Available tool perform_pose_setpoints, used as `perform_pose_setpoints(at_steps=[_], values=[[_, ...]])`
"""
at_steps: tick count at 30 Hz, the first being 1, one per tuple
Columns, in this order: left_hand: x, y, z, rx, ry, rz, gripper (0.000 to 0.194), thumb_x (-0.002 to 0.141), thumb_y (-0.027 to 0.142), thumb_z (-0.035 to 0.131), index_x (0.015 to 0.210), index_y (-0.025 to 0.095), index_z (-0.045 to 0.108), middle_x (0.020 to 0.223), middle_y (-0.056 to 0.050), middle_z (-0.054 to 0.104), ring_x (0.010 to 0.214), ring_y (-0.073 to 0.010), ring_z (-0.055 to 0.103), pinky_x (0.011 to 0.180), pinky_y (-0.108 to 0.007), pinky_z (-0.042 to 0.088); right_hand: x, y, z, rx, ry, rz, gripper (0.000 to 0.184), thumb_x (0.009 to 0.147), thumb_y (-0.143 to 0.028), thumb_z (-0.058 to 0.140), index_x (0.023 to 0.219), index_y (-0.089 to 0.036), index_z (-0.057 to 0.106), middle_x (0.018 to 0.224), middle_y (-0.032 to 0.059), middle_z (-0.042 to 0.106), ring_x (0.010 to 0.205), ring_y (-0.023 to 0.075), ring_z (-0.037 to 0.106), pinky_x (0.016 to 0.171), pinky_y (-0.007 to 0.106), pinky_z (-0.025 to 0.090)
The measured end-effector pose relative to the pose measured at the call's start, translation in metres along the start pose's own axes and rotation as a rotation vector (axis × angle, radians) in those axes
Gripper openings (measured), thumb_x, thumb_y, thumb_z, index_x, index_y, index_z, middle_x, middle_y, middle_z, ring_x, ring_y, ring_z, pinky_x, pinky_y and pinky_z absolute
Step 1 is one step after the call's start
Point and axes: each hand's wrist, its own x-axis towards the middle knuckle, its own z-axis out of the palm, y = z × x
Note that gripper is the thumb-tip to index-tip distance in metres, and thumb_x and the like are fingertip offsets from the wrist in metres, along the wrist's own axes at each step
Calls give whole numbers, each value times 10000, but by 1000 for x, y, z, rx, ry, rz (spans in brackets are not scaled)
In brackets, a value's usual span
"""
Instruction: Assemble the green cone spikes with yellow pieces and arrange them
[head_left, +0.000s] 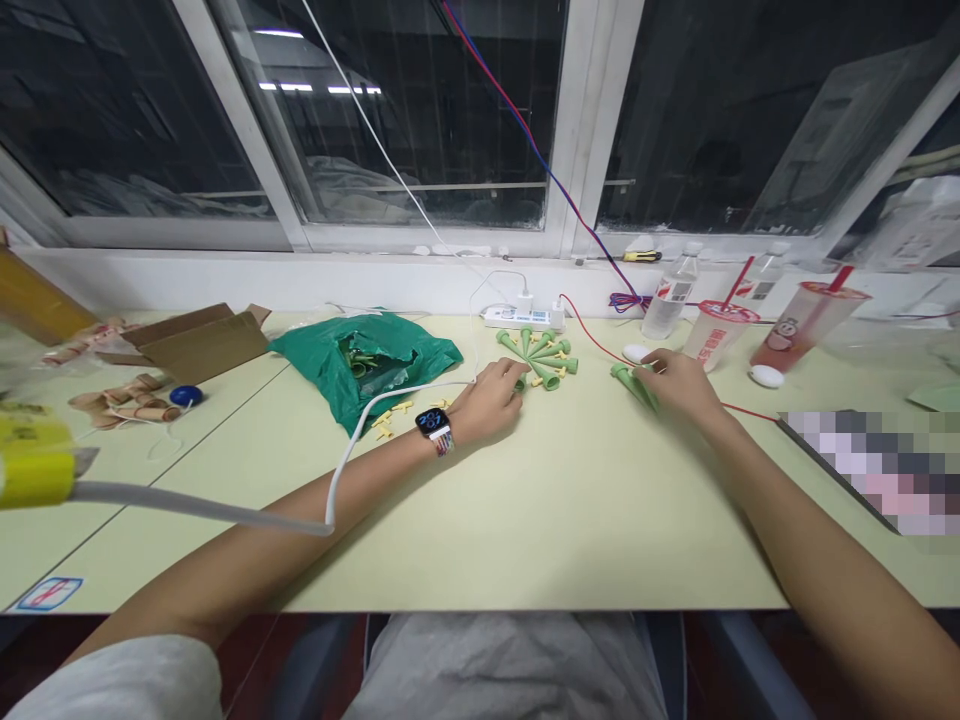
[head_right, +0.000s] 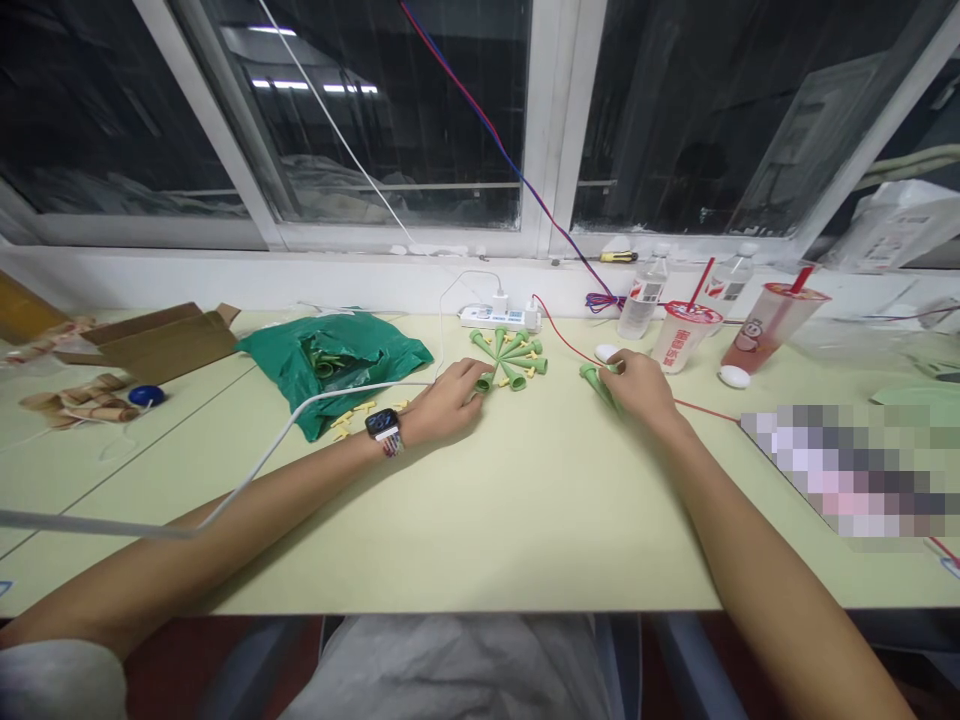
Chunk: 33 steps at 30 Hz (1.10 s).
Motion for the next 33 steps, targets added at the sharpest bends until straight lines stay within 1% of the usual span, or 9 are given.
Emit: perform_pose_setpoints(at_steps=[3,7,9,11,14,18,21,24,33], values=[[-8,11,-11,-40,-35,78,414,952,174,453,1362,195,510,1314,-127,591,1222,-277,552,1078,-426,450,-2,-14,-9,291,-57,110,320,737,-411,699,949,-179,759,907,120,745,781,265,662,686,372,509],[-16,29,-22,-49,10,137,330,980,211,463,1299,217,547,1259,-108,621,1200,-273,557,1069,-427,442,-15,-50,-15,906,-437,201,291,746,-346,671,975,-184,749,938,111,754,815,232,693,695,327,543],[-17,34,-23,-44,22,167,324,980,215,476,1293,218,559,1251,-108,629,1196,-273,562,1063,-426,441,-22,-70,-15,1034,-587,193,285,762,-323,661,1001,-194,748,937,97,757,821,212,688,712,307,543],[-16,36,-21,-23,-6,190,322,972,206,491,1281,226,580,1231,-106,642,1170,-276,578,1042,-428,450,-27,-85,-14,1067,-645,188,271,775,-304,659,1011,-201,744,941,82,761,789,192,673,703,293,532],[-14,30,-13,52,1,115,326,942,155,504,1240,231,613,1199,-114,645,1123,-289,593,997,-442,463,-29,-92,-11,1049,-614,189,251,779,-297,669,1001,-203,738,959,76,766,769,184,665,684,289,520],[-11,18,-3,78,43,-36,293,961,204,515,1230,246,622,1186,-111,637,1075,-290,617,903,-422,498,-27,-80,-9,1015,-566,231,250,774,-318,688,991,-203,739,950,77,764,799,191,675,672,282,518],[-5,13,1,60,26,-56,297,980,283,528,1262,264,620,1171,-97,642,1006,-275,643,824,-396,513,-27,-68,-7,1009,-563,257,260,777,-323,701,1001,-197,740,945,82,762,791,188,672,655,274,513],[3,8,6,76,25,-66,317,978,266,531,1279,280,629,1138,-91,654,1006,-274,651,810,-382,510,-27,-63,-6,1021,-561,255,260,791,-326,701,1015,-200,741,967,87,764,808,196,679,655,279,515],[17,-7,9,81,12,-115,312,973,213,517,1239,264,673,1085,-85,693,1057,-266,656,874,-364,512,-32,-71,-8,1022,-557,268,226,782,-299,704,982,-208,756,1011,79,772,818,193,689,645,273,523]])
